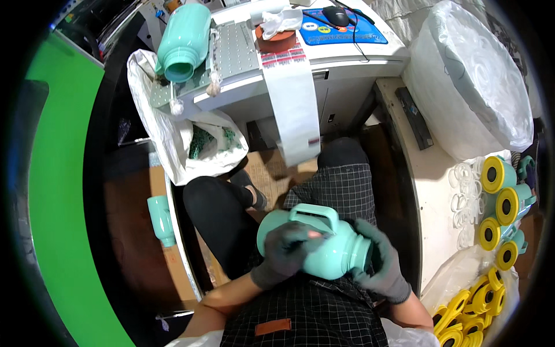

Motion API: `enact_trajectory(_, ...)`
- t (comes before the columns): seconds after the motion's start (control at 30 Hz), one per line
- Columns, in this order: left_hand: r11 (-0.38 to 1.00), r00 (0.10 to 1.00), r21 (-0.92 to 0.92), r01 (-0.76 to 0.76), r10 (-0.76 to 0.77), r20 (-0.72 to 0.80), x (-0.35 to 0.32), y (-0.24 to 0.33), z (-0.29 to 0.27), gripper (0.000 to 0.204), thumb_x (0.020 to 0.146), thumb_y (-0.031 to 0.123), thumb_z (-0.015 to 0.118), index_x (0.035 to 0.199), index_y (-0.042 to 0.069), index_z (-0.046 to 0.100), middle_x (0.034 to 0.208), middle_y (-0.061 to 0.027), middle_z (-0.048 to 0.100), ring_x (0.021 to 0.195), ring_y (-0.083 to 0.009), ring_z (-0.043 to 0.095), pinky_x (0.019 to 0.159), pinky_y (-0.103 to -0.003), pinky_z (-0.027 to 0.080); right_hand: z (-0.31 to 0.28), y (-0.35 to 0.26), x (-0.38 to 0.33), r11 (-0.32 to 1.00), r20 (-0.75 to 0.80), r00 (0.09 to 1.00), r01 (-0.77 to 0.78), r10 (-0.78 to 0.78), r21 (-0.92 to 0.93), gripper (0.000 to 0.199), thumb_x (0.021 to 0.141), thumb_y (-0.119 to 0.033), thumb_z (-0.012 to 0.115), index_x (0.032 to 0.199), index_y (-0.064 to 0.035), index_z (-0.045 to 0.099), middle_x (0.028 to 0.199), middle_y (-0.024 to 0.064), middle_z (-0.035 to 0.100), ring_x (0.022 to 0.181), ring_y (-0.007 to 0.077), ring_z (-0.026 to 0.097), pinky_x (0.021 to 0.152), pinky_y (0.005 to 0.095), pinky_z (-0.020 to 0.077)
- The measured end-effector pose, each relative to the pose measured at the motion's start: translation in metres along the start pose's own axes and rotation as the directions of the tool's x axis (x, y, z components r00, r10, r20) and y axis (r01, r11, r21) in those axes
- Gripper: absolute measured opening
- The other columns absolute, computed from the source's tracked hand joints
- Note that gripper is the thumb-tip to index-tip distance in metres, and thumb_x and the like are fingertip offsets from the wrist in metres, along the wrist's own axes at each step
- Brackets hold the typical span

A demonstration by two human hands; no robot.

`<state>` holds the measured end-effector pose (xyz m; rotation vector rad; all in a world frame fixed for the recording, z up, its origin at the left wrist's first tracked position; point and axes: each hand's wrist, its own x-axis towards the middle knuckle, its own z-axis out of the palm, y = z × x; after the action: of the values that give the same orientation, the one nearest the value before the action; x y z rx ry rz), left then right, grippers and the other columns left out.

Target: The person assembles teal kettles by inserting a white plastic ring into the opening, applying a label to the body, and screwing on a yellow lid. The person handles the kettles one at a time, placing the finished units on a nearby table.

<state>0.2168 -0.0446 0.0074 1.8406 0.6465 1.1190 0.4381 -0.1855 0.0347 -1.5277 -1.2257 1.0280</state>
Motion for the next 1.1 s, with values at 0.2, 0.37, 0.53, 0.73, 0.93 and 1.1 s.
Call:
enact_trajectory(0.2,0.989,0.974,-0.034,-0.145,0.149,0.17,0.016,0.024,-0.004,0.018,0.083,0.008,0.083,0.099,0.013,0.075,0.093,-0.006,0.074,0.079,-0.0206,0.073,0.071,-0.033,0.058,-0.003,0.0,-0.038,0.934,0.013,0.949,-0.312,0.314,0.176,0.101,0.067,-0.01,0.095,0.152,0.0073,0.044,0.143,0.0152,0.061,0.133,0.0209,0.057,0.114,0.0381,0.0458)
enact_trajectory(0.37,0.774,0.761,-0.446,0.45,-0.593,-0.263,0.019,0.04,-0.079,0.007,0.095,0.006,0.07,0.094,0.001,0.074,0.081,-0.0051,0.069,0.07,-0.0111,0.062,0.065,-0.025,0.051,0.045,0.016,-0.013,0.995,-0.129,0.991,0.029,-0.017,0.096,0.097,0.07,-0.013,0.094,0.152,0.0048,0.047,0.149,0.0251,0.056,0.134,0.0295,0.059,0.112,0.0408,0.047)
enact_trajectory(0.53,0.52,0.541,-0.51,0.686,-0.832,-0.12,0.001,0.022,-0.113,0.012,0.095,0.011,0.072,0.097,-0.001,0.074,0.083,-0.0057,0.071,0.066,-0.011,0.062,0.063,-0.024,0.05,0.076,0.032,0.0,0.866,-0.004,0.912,0.388,-0.41,-0.316,0.086,0.068,-0.016,0.096,0.143,-0.0082,0.057,0.15,0.0343,0.048,0.13,0.048,0.06,0.101,0.0498,0.0564)
enact_trajectory(0.73,0.479,0.457,-0.495,0.725,-0.872,-0.175,-0.013,0.02,-0.119,0.018,0.093,0.012,0.075,0.102,-0.002,0.071,0.084,-0.0062,0.072,0.068,-0.01,0.066,0.064,-0.022,0.053,0.078,0.022,0.002,0.747,0.123,0.872,0.471,-0.473,-0.468,0.074,0.07,-0.019,0.094,0.134,-0.0155,0.059,0.143,0.0393,0.049,0.118,0.0515,0.065,0.086,0.0502,0.0621)
enact_trajectory(0.93,0.527,0.502,-0.009,0.85,-0.814,-0.291,-0.028,0.003,-0.135,0.021,0.085,0.018,0.084,0.085,0.004,0.068,0.078,-0.0036,0.068,0.067,-0.0092,0.061,0.062,-0.025,0.049,0.073,0.017,0.002,0.688,0.196,0.854,0.508,-0.483,-0.519,0.075,0.069,-0.02,0.094,0.135,-0.018,0.058,0.141,0.0388,0.051,0.115,0.0526,0.066,0.085,0.051,0.0611)
enact_trajectory(1.1,0.585,0.789,0.54,0.606,-0.356,-0.5,-0.034,-0.035,-0.185,0.032,0.081,0.023,0.087,0.092,0.003,0.064,0.072,-0.0036,0.061,0.067,-0.0147,0.059,0.067,-0.033,0.053,0.062,0.006,0.022,0.9,0.0,0.958,0.27,-0.288,-0.342,0.086,0.066,-0.021,0.095,0.142,-0.0077,0.059,0.147,0.033,0.052,0.128,0.0465,0.061,0.104,0.0488,0.054)
